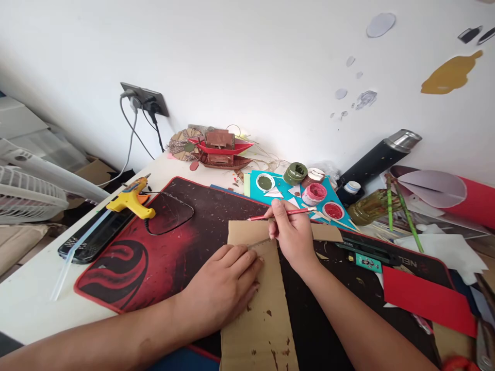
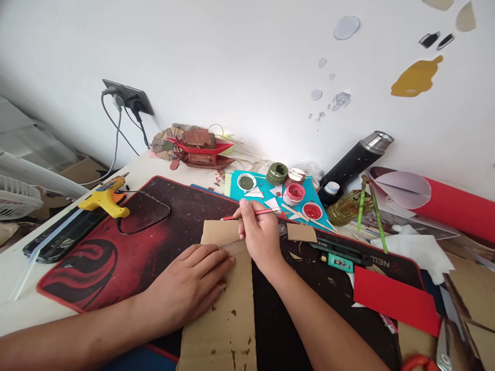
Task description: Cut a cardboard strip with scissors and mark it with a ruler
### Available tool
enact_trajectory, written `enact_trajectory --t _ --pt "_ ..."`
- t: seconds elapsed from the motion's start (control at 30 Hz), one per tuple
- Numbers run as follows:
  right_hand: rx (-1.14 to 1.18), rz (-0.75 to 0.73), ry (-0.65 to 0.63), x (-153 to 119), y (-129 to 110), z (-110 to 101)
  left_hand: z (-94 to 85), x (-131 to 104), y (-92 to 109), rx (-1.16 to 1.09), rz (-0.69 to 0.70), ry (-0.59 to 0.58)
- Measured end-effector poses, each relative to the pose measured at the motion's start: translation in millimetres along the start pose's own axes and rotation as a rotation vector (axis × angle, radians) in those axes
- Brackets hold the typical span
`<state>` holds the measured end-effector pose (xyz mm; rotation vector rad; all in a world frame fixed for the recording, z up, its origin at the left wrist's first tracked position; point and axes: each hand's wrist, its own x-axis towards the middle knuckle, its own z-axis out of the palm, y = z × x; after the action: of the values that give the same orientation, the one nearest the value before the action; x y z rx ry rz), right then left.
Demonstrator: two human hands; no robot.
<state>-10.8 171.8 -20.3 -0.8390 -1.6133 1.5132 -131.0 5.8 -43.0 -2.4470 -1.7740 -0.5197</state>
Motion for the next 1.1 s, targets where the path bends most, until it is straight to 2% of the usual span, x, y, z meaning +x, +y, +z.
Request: enact_trajectory --t 0.27,0.4,0.67,1.1 --pt "0.042 0.038 0.094 6.9 9.0 -22.4 0.7 1.0 -3.8 0.034 -0.019 0.024" --pt "0.057 0.074 0.084 8.0 15.0 -23.8 0.5 1.3 -8.2 0.106 -0.086 0.03" --pt "0.065 0.119 0.068 3.8 15.2 -26.4 8.9 -0.9 -9.7 0.111 -0.196 0.02" --pt "0.106 0.105 0.086 8.7 15.9 -26.9 14.4 -2.4 -10.4 0.155 -0.17 0.017"
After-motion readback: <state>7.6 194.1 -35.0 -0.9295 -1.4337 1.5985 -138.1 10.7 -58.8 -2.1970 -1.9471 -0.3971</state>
